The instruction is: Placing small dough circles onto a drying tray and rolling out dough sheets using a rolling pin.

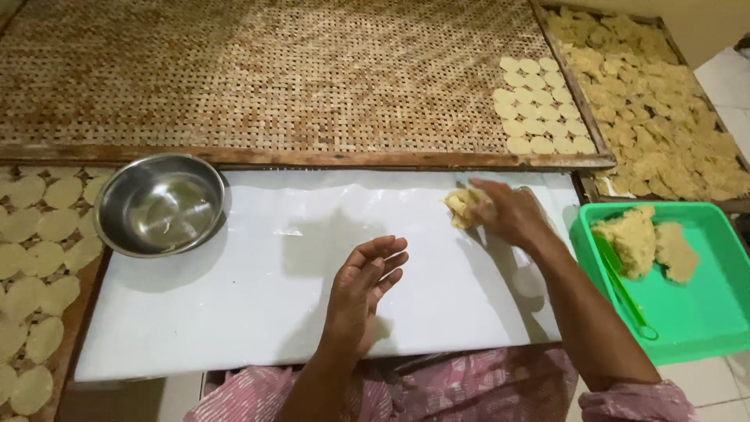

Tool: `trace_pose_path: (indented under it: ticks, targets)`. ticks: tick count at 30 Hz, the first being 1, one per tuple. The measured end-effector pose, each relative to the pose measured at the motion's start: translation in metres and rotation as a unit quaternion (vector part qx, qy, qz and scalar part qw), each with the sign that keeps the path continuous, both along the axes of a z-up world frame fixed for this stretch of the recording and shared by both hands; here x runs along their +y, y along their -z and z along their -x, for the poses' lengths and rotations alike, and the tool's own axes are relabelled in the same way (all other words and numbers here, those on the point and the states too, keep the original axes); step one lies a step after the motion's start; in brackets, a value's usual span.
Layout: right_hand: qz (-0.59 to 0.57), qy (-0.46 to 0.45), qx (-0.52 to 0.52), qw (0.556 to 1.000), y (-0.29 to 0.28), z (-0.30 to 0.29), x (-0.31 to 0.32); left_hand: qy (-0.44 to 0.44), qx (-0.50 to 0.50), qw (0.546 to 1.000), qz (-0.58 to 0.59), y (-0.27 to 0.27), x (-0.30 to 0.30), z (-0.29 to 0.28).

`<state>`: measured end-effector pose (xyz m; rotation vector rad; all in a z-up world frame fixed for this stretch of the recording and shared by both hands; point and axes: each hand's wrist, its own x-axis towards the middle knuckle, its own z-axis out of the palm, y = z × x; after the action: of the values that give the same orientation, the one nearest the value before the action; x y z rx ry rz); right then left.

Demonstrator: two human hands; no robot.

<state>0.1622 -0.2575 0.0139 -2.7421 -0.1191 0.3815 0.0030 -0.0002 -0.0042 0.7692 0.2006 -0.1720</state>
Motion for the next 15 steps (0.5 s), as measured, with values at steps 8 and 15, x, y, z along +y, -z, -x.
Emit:
trace_pose_path:
  ticks: [8, 15]
  targets:
    - [-0.058, -0.046, -0.042, 0.996, 0.027, -0.005, 0.013, -0.007, -0.003, 1.000, 0.002, 0.000, 0.001, 0.000]
    - [-0.202, -0.211, 0.075, 0.953, 0.014, 0.064, 0.047, -0.008, 0.006, 1.000, 0.008, -0.003, 0.001, -0.001]
